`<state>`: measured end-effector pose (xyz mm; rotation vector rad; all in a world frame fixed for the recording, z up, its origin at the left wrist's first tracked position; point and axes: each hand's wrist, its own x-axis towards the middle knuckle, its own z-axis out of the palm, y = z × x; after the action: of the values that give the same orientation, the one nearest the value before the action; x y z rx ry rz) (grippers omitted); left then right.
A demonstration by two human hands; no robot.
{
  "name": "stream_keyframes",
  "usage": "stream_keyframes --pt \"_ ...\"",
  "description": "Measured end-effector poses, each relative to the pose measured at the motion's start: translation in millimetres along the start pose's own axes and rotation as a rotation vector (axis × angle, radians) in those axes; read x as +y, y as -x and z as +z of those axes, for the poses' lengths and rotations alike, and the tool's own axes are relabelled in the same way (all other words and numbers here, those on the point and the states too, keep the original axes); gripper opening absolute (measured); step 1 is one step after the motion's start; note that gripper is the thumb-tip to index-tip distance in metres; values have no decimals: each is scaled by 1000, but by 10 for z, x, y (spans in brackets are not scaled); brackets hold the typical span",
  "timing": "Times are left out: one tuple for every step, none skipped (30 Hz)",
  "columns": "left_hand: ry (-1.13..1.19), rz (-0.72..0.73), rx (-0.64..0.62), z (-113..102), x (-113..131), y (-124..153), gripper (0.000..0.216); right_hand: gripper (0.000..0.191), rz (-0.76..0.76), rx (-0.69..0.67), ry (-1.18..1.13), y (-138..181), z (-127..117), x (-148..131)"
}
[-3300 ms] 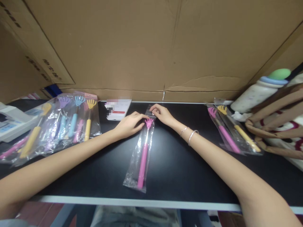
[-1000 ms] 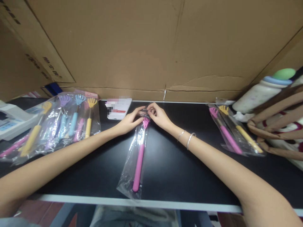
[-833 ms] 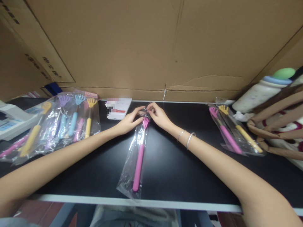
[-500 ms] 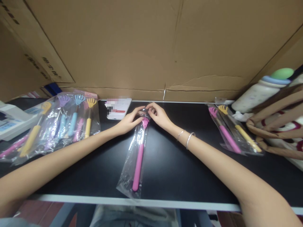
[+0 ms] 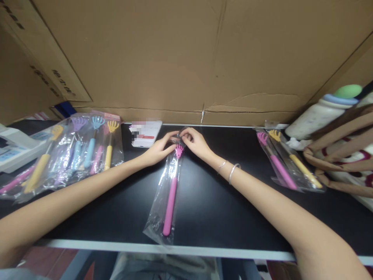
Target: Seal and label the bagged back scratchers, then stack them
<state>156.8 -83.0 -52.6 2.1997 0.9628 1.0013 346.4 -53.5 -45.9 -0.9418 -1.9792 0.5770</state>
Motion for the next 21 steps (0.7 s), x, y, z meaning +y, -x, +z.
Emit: stream_keyframes --pt "0 -1 0 -1 3 0 48 9 2 -2 2 0 -2 -5" --pt "0 -4 -1 -3 6 1 48 9 2 -7 5 -1 -5 -10" --pt "-2 -7 -2 -5 10 2 48 9 0 -13 9 -1 -7 -15" --pt "-4 -10 -3 -6 14 3 48 9 -2 -18 12 -2 -10 -19" --pt "-7 -11 -4 -7 18 4 47 10 -6 -22 16 -2 -12 -23" --pt "-9 -11 -6 -8 20 4 47 11 -10 -26 20 -3 -13 -25" --pt "-10 -9 -8 -8 21 5 47 11 -12 -28 23 -3 -13 -26" --pt "-10 -8 -9 -7 20 5 47 12 -14 -28 24 -4 -13 -26" --pt "-9 -7 -9 -7 18 4 47 12 -16 -27 24 -4 -13 -24" --pt "-8 -5 -7 -6 15 4 47 12 -19 -27 23 -4 -12 -21" --pt "-7 -3 -5 -5 11 3 46 13 -23 -28 22 -4 -13 -18" --pt "-6 0 -3 -3 8 3 46 13 -27 -29 22 -3 -13 -16" --pt "-7 2 0 -3 5 2 45 13 -31 -29 21 -3 -14 -13" --pt "-9 4 2 -2 3 2 45 14 -34 -30 20 -2 -15 -11" --pt "-10 4 4 -2 2 3 45 14 -38 -28 19 0 -16 -10" --pt "-12 3 5 -2 2 3 45 15 -42 -24 17 1 -18 -8" --pt "-14 1 5 -3 2 4 45 15 -47 -20 15 2 -19 -6" --pt "-16 -3 5 -3 3 5 46 16 -52 -18 12 3 -19 -4" --pt "-17 -6 6 -4 4 6 46 16 -57 -17 9 4 -19 -1" --pt "-16 -8 6 -4 5 7 46 17 -59 -18 7 5 -19 2" --pt "-14 -9 8 -4 5 7 46 17 -60 -20 8 5 -18 5"
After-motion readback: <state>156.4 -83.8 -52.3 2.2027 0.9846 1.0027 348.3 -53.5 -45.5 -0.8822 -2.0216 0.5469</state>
